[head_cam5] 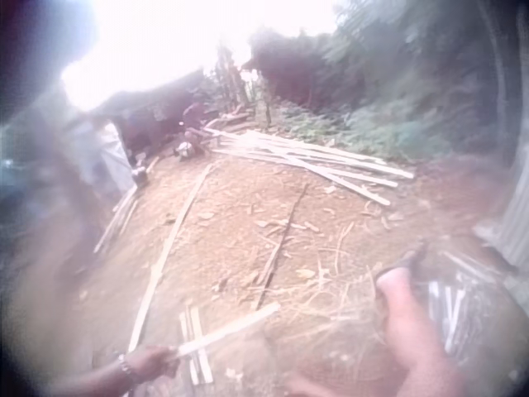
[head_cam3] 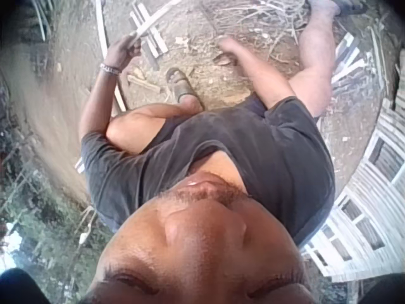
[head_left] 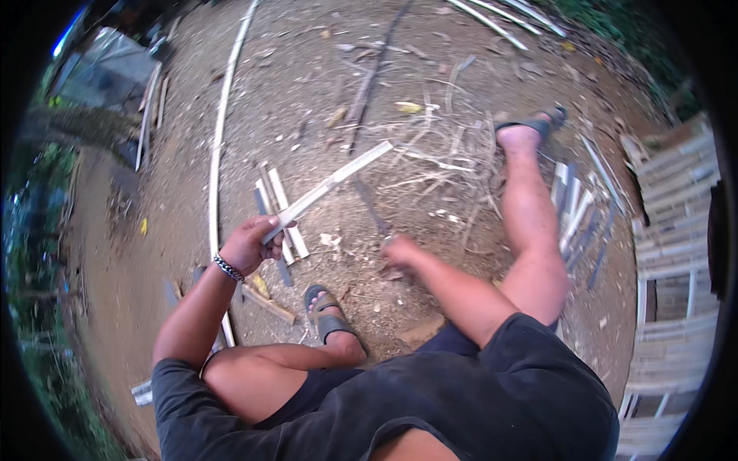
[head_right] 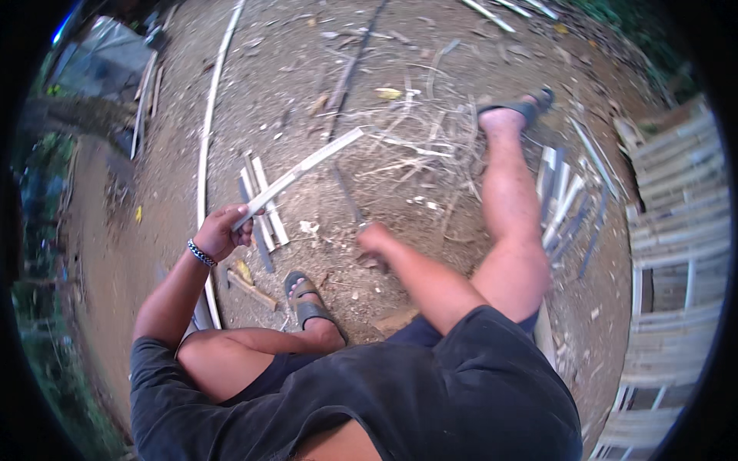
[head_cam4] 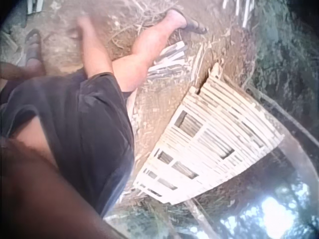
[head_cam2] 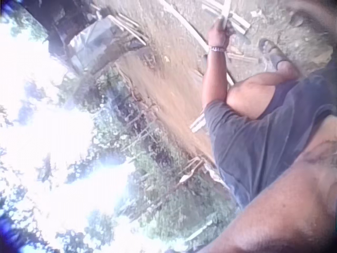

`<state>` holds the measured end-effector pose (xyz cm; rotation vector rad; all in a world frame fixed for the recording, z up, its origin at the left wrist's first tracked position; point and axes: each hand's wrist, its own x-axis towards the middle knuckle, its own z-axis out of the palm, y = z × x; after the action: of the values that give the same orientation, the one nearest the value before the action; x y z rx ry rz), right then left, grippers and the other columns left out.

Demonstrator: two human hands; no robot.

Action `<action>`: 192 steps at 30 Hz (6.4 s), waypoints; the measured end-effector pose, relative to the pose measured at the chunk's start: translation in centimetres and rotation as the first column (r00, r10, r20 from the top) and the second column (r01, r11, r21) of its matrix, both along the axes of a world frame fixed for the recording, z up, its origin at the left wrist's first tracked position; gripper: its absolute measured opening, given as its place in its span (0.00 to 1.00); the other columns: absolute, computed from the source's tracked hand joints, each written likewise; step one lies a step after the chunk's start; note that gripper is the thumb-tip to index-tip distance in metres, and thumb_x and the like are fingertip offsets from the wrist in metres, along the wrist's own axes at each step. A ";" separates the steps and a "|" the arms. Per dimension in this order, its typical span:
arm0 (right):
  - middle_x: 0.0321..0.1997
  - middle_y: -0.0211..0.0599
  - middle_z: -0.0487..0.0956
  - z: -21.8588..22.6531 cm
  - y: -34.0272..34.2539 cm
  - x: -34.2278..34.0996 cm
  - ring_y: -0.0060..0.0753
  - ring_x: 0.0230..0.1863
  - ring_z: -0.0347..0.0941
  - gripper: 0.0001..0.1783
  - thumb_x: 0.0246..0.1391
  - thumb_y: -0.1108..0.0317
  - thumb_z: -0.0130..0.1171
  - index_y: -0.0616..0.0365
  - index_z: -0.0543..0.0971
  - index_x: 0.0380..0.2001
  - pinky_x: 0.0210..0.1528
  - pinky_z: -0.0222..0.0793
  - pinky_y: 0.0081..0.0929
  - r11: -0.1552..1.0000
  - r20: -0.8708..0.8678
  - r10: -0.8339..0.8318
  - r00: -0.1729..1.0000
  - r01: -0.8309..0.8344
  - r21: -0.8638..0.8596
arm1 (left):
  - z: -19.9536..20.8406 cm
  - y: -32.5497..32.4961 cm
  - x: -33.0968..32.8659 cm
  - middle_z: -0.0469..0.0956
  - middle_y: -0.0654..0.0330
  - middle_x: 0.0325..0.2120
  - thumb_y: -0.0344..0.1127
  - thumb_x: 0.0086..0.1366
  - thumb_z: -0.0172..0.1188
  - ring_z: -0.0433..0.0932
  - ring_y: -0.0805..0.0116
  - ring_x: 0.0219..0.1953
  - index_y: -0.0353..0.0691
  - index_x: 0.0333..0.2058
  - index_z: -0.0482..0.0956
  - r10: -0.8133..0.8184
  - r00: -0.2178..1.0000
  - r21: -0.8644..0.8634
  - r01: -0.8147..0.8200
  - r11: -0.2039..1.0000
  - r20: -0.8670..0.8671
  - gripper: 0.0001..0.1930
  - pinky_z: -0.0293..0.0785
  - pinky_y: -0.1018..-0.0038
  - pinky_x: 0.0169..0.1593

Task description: The person shaves a thin strip of bamboo using a knife while sitting on the ground, creating a pile of wood shavings.

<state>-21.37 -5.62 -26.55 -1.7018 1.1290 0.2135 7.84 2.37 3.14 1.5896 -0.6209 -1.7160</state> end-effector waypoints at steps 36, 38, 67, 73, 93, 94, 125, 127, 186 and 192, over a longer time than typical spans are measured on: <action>0.44 0.49 0.83 6.7 4.5 -5.5 0.50 0.45 0.80 0.20 0.46 0.65 0.64 0.56 0.83 0.45 0.49 0.75 0.41 0.992 0.185 0.117 0.976 -0.105 -0.074 | -2.0 2.1 5.7 0.80 0.41 0.48 0.49 0.68 0.60 0.82 0.53 0.50 0.29 0.58 0.72 -0.283 0.354 0.118 0.421 0.899 0.891 0.30 0.76 0.65 0.53; 0.42 0.45 0.84 7.3 5.3 -5.4 0.45 0.43 0.81 0.22 0.45 0.71 0.64 0.56 0.81 0.48 0.47 0.76 0.38 0.996 0.172 0.086 0.981 -0.083 -0.026 | -6.8 6.2 10.2 0.81 0.40 0.47 0.50 0.68 0.60 0.82 0.52 0.50 0.29 0.57 0.73 -0.225 0.404 0.138 0.233 0.963 0.887 0.30 0.76 0.65 0.54; 0.23 0.30 0.76 3.8 5.9 -6.9 0.25 0.21 0.71 0.06 0.49 0.74 0.62 0.59 0.77 0.32 0.25 0.67 0.27 0.910 -0.088 -0.149 0.985 0.171 0.378 | -24.6 16.3 3.7 0.80 0.53 0.35 0.37 0.69 0.49 0.82 0.64 0.35 0.40 0.48 0.75 0.730 0.683 0.105 -0.727 0.679 0.001 0.14 0.81 0.70 0.33; 0.22 0.29 0.76 4.1 5.9 -6.9 0.25 0.22 0.71 0.06 0.49 0.72 0.65 0.57 0.78 0.30 0.27 0.67 0.27 0.896 -0.093 -0.208 0.974 0.228 0.381 | -23.6 15.7 2.7 0.79 0.65 0.33 0.39 0.69 0.58 0.80 0.70 0.36 0.44 0.45 0.77 0.712 0.700 0.145 -0.699 0.700 -0.059 0.10 0.76 0.74 0.35; 0.24 0.24 0.76 19.3 6.5 8.2 0.14 0.23 0.68 0.15 0.54 0.66 0.69 0.62 0.78 0.40 0.27 0.64 0.18 0.924 0.425 -0.344 0.837 0.223 0.310 | -13.4 7.3 -1.5 0.83 0.60 0.31 0.36 0.61 0.70 0.81 0.74 0.33 0.34 0.39 0.83 0.147 0.983 -0.240 -0.170 0.956 -0.109 0.12 0.78 0.78 0.38; 0.25 0.24 0.76 19.6 6.4 8.3 0.14 0.24 0.68 0.15 0.54 0.66 0.69 0.63 0.78 0.40 0.27 0.64 0.18 0.918 0.431 -0.346 0.833 0.205 0.341 | -13.4 7.4 -1.6 0.83 0.60 0.31 0.37 0.61 0.70 0.81 0.75 0.33 0.34 0.39 0.83 0.140 0.983 -0.239 -0.165 0.957 -0.120 0.13 0.78 0.78 0.38; 0.24 0.26 0.74 17.1 -7.2 -2.0 0.19 0.21 0.68 0.13 0.54 0.69 0.66 0.62 0.77 0.41 0.23 0.64 0.22 0.880 0.292 -0.462 0.837 0.393 0.267 | -3.3 2.2 5.7 0.78 0.64 0.22 0.45 0.74 0.51 0.78 0.77 0.20 0.40 0.33 0.75 0.476 0.859 -0.345 -0.396 0.851 0.190 0.15 0.75 0.81 0.24; 0.22 0.26 0.75 16.4 -7.1 -2.1 0.18 0.19 0.67 0.10 0.55 0.68 0.65 0.62 0.79 0.37 0.22 0.62 0.22 0.883 0.253 -0.466 0.848 0.464 0.070 | -3.1 1.2 4.7 0.78 0.63 0.23 0.46 0.74 0.50 0.78 0.77 0.20 0.38 0.34 0.74 0.417 0.871 -0.365 -0.312 0.877 0.258 0.16 0.76 0.81 0.24; 0.42 0.54 0.82 18.2 -1.1 0.3 0.51 0.43 0.81 0.22 0.53 0.71 0.56 0.59 0.77 0.52 0.49 0.76 0.45 0.983 0.264 -0.127 0.956 0.157 -0.093 | -3.5 -4.7 -10.9 0.77 0.36 0.21 0.38 0.67 0.49 0.79 0.36 0.27 0.24 0.33 0.75 -0.123 0.370 -0.065 0.457 0.887 0.921 0.18 0.75 0.50 0.36; 0.35 0.48 0.82 20.5 -1.5 0.8 0.45 0.38 0.81 0.16 0.56 0.71 0.54 0.59 0.77 0.48 0.43 0.76 0.41 0.992 0.164 -0.086 0.983 0.099 -0.072 | -3.6 -4.8 -10.2 0.76 0.36 0.19 0.38 0.67 0.48 0.78 0.37 0.25 0.24 0.33 0.75 -0.104 0.379 -0.090 0.461 0.883 0.920 0.18 0.75 0.51 0.34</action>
<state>-20.52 -7.13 -6.06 -1.6996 1.1053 -0.0279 -2.37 -2.43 -0.49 2.1561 -1.7273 -0.6754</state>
